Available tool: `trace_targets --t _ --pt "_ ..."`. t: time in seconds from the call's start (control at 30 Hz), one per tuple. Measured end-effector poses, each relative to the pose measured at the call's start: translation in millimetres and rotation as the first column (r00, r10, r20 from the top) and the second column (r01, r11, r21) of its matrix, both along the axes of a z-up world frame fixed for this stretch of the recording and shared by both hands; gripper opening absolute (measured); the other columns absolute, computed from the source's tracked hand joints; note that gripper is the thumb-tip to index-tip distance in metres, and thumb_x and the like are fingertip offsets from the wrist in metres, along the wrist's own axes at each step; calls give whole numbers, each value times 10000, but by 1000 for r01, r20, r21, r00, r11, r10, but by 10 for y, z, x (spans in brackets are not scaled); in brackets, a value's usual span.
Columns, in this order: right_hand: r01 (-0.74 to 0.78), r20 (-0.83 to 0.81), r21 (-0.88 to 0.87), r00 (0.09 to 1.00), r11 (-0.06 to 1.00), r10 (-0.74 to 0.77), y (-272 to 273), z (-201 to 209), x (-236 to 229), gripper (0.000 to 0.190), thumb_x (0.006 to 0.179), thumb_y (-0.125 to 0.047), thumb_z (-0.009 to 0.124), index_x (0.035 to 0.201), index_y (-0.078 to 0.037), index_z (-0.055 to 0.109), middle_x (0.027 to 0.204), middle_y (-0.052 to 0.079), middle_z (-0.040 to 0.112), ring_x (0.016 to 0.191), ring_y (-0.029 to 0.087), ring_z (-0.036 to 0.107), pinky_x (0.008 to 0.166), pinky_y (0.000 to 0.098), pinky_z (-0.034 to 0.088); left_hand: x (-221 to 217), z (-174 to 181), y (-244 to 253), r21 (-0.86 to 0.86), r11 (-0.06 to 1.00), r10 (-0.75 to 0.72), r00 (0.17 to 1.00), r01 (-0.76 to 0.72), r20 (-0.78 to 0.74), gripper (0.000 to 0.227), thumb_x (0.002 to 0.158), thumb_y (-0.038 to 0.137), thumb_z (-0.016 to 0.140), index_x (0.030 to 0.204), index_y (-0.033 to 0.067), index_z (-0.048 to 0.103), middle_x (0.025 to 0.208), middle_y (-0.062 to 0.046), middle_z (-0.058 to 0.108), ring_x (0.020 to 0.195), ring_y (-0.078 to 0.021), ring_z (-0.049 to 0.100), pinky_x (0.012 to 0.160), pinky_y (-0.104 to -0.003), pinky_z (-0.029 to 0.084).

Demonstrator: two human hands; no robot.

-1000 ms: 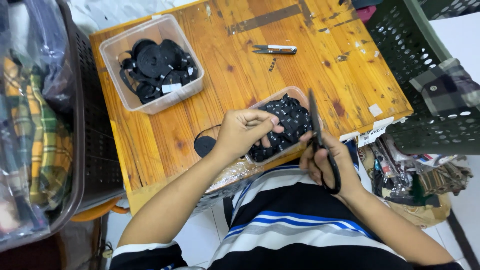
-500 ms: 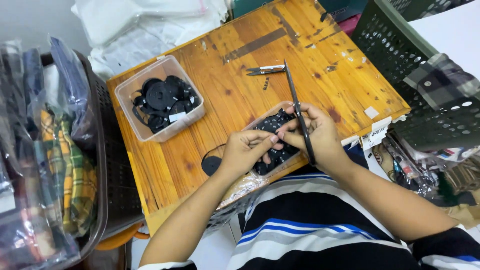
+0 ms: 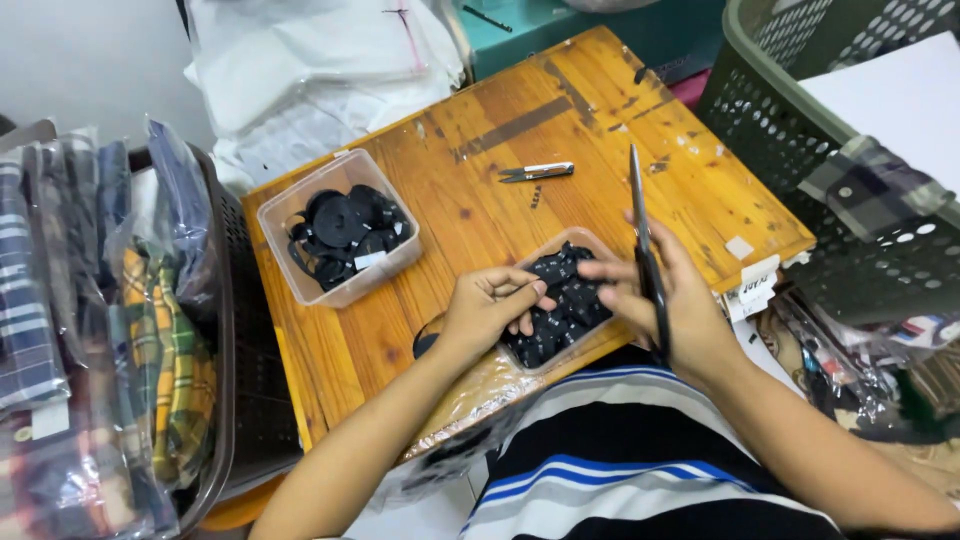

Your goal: The person uses scissors to cut a black fabric strip into small pieces over a plastic container on a wooden table. The cut pieces fall into the container as the person continues cutting repeatedly.

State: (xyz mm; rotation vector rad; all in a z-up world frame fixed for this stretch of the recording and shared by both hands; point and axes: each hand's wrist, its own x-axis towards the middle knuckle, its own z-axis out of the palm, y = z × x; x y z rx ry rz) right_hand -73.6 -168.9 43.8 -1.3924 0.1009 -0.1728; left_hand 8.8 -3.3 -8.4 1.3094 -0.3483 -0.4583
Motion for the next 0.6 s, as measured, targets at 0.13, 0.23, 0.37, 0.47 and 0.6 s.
trace_targets --t 0.13,0.23,0.37,0.47,0.6 --pt "-130 -133 2 983 992 129 51 -11 -340 861 583 -5 654 1330 -144 247 956 182 634 548 66 498 448 151 349 16 -36 69 -29 1000 -3 1000 3 -8 143 770 27 603 874 -71 606 676 -205 639 395 -134 571 324 -155 398" --pt "-379 -187 30 907 925 378 42 -199 -512 697 723 -19 572 1311 -168 231 993 155 640 654 136 482 686 249 387 -9 19 122 4 1000 3 999 -3 35 95 789 61 585 798 -32 607 746 -154 667 401 -89 530 357 -142 377" --pt "-481 -109 72 867 874 486 61 -352 -510 609 765 -71 580 1269 -139 244 979 163 565 616 117 376 610 223 358 -26 45 170 -62 998 29 999 -28 14 134 799 60 566 831 -65 602 770 -195 658 415 -124 553 355 -157 403" --pt "-459 -113 107 876 882 470 66 -400 -439 522 771 -58 556 1234 -112 321 834 172 566 532 147 415 498 236 389 -25 73 214 -81 996 30 999 -28 16 145 802 58 559 849 -71 605 780 -196 658 434 -132 566 365 -160 420" --pt "-197 -378 105 899 975 223 130 -407 -399 463 745 -15 519 1206 -54 500 504 205 552 247 161 366 210 239 359 -55 130 241 -62 997 57 998 -56 19 150 808 54 546 846 -77 610 792 -186 662 460 -134 583 383 -165 440"
